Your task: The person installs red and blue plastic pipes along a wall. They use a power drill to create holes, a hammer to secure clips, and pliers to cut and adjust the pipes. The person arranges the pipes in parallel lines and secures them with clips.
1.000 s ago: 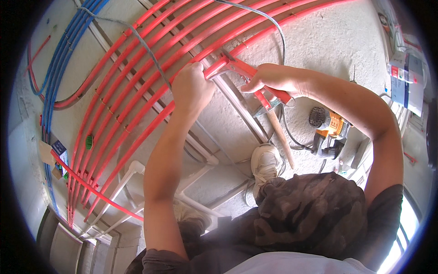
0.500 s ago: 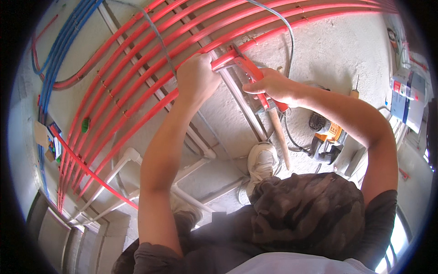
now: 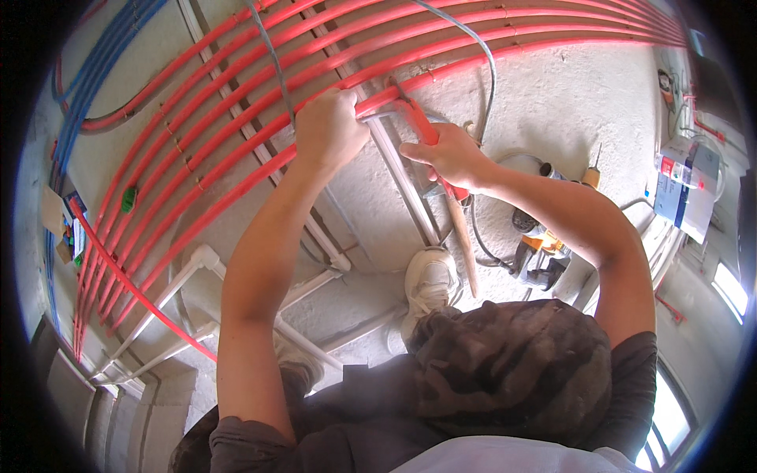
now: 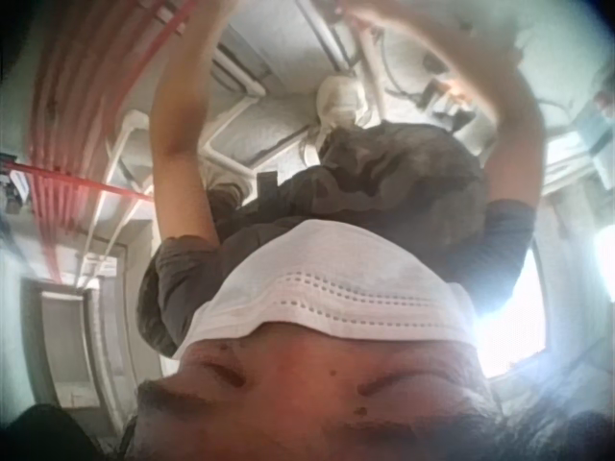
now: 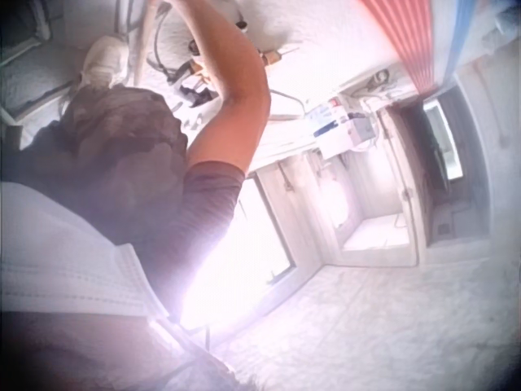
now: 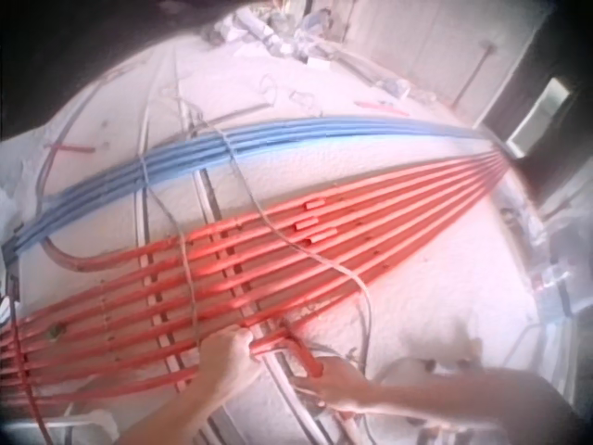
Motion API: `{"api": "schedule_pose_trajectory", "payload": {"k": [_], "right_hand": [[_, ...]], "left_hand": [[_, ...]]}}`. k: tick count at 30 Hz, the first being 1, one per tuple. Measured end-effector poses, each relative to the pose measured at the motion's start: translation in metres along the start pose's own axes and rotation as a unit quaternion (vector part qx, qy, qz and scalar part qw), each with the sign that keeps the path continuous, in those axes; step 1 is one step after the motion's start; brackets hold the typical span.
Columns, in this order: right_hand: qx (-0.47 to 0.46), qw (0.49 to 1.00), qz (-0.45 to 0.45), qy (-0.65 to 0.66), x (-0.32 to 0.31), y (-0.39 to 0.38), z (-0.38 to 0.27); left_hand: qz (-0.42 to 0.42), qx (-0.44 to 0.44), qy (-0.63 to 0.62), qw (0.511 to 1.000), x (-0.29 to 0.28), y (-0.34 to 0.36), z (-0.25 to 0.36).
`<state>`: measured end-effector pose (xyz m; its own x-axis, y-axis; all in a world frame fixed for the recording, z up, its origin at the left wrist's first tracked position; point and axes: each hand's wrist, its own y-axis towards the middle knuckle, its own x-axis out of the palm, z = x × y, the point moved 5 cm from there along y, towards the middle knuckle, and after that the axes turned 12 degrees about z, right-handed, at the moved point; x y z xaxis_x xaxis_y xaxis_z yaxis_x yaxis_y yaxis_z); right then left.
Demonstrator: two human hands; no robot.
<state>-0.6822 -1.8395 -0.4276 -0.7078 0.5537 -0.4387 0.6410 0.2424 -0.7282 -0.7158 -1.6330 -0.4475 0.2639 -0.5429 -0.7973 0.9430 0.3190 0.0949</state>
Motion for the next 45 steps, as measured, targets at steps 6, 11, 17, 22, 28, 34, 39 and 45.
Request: {"api": "schedule_pose_trajectory", "payload": {"k": [6, 11, 17, 22, 28, 34, 39, 45], "right_hand": [[0.013, 1.0, -0.008, -0.004, -0.001, -0.002, -0.006], [0.029, 0.993, -0.062, 0.094, 0.011, 0.0, 0.006], [0.126, 0.931, -0.118, 0.322, 0.033, -0.02, -0.008], [0.131, 0.881, -0.246, 0.383, 0.056, -0.051, -0.021], [-0.028, 0.924, -0.374, 0.073, 0.071, -0.095, -0.014], [-0.245, 0.832, -0.387, -0.312, 0.053, -0.092, -0.015], [-0.51, 0.839, 0.079, -0.172, 0.035, -0.02, -0.113], [-0.616, 0.701, 0.105, -0.345, 0.05, 0.056, -0.131]], "left_hand": [[0.01, 0.013, 0.032, 0.999, -0.006, -0.002, 0.002], [0.066, 0.01, 0.069, 0.995, -0.036, 0.004, -0.005], [0.039, 0.082, 0.144, 0.985, -0.04, 0.02, -0.001], [0.069, 0.132, 0.155, 0.977, -0.039, 0.03, -0.003], [-0.014, 0.094, 0.012, 0.995, -0.021, 0.056, -0.012], [-0.027, 0.109, -0.064, 0.992, -0.013, 0.073, 0.008], [0.006, 0.142, 0.032, 0.989, -0.133, 0.081, -0.006], [-0.107, 0.104, 0.285, 0.947, -0.321, -0.014, -0.078]]}}
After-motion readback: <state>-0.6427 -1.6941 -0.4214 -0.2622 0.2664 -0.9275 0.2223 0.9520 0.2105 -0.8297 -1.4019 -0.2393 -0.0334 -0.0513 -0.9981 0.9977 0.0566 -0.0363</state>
